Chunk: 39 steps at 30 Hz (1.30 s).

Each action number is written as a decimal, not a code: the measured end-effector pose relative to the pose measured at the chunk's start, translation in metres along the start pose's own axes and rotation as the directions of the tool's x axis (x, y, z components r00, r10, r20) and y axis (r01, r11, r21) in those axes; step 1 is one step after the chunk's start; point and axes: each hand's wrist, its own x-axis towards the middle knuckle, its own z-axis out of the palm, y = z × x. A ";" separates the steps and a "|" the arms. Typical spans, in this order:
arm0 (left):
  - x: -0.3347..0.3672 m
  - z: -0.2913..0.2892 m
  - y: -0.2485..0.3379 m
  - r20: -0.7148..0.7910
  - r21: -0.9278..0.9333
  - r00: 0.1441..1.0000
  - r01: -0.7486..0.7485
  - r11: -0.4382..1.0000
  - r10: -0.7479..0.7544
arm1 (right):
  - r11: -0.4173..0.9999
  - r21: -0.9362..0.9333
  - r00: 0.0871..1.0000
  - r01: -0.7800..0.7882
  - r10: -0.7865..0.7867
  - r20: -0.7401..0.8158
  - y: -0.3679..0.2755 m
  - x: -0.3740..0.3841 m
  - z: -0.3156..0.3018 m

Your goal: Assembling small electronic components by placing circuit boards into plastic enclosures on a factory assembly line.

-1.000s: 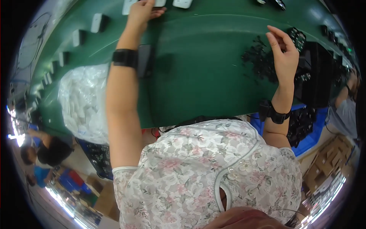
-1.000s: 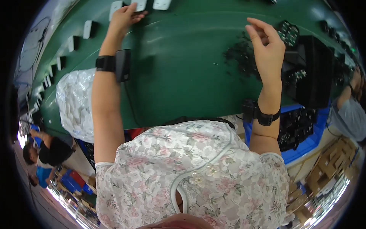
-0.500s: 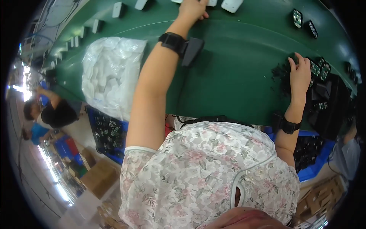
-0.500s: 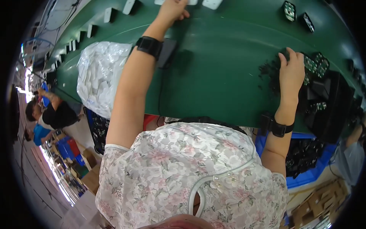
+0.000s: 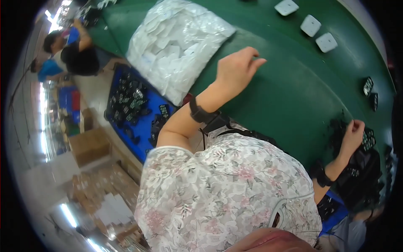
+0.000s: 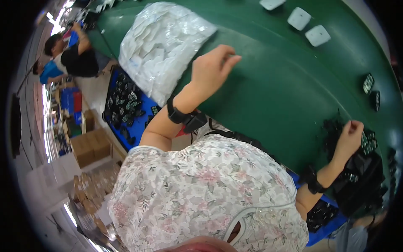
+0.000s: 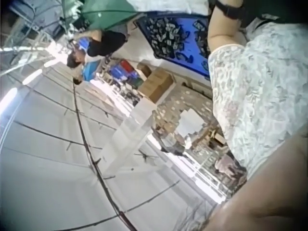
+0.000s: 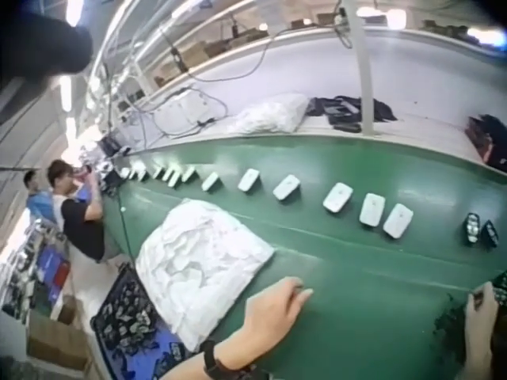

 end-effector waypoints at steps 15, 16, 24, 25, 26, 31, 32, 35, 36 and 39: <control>-0.025 -0.105 -0.149 0.011 0.598 0.928 0.292 0.747 -0.372 | 0.864 0.503 0.969 0.026 -0.146 0.200 -0.059 -0.013 0.022; -0.023 -0.106 -0.152 0.087 0.522 0.920 0.285 0.804 -0.382 | 0.862 0.506 0.958 0.009 -0.153 0.244 -0.063 -0.015 0.022; -0.009 -0.126 -0.143 0.108 0.614 0.972 0.101 0.783 -0.211 | 0.794 0.603 0.918 -0.072 -0.183 0.351 -0.088 -0.022 0.027; -0.008 -0.128 -0.135 0.003 0.659 0.996 0.062 0.750 -0.085 | 0.795 0.602 0.918 -0.074 -0.182 0.352 -0.091 -0.022 0.027; -0.005 -0.131 -0.121 0.005 0.656 0.996 0.060 0.752 -0.084 | 0.793 0.606 0.915 -0.062 -0.197 0.351 -0.092 -0.022 0.026; 0.000 -0.104 -0.070 0.081 -0.508 0.870 0.456 0.731 -0.487 | 0.655 0.743 0.896 -0.138 -0.236 0.375 -0.119 -0.029 0.024; 0.002 -0.093 -0.056 0.165 -0.674 0.919 0.371 0.639 -0.359 | 0.571 0.802 0.885 -0.177 -0.264 0.384 -0.127 -0.030 0.027; -0.002 -0.055 -0.012 0.289 -0.828 0.911 0.392 0.401 -0.294 | 0.407 0.862 0.838 -0.301 -0.318 0.443 -0.160 -0.031 0.019; -0.003 -0.039 -0.005 0.306 -0.836 0.912 0.395 0.381 -0.274 | 0.336 0.882 0.829 -0.331 -0.343 0.442 -0.166 -0.031 0.020; -0.010 0.004 0.014 0.390 -0.792 0.900 0.435 0.429 -0.192 | 0.266 0.897 0.821 -0.352 -0.372 0.433 -0.178 -0.033 0.019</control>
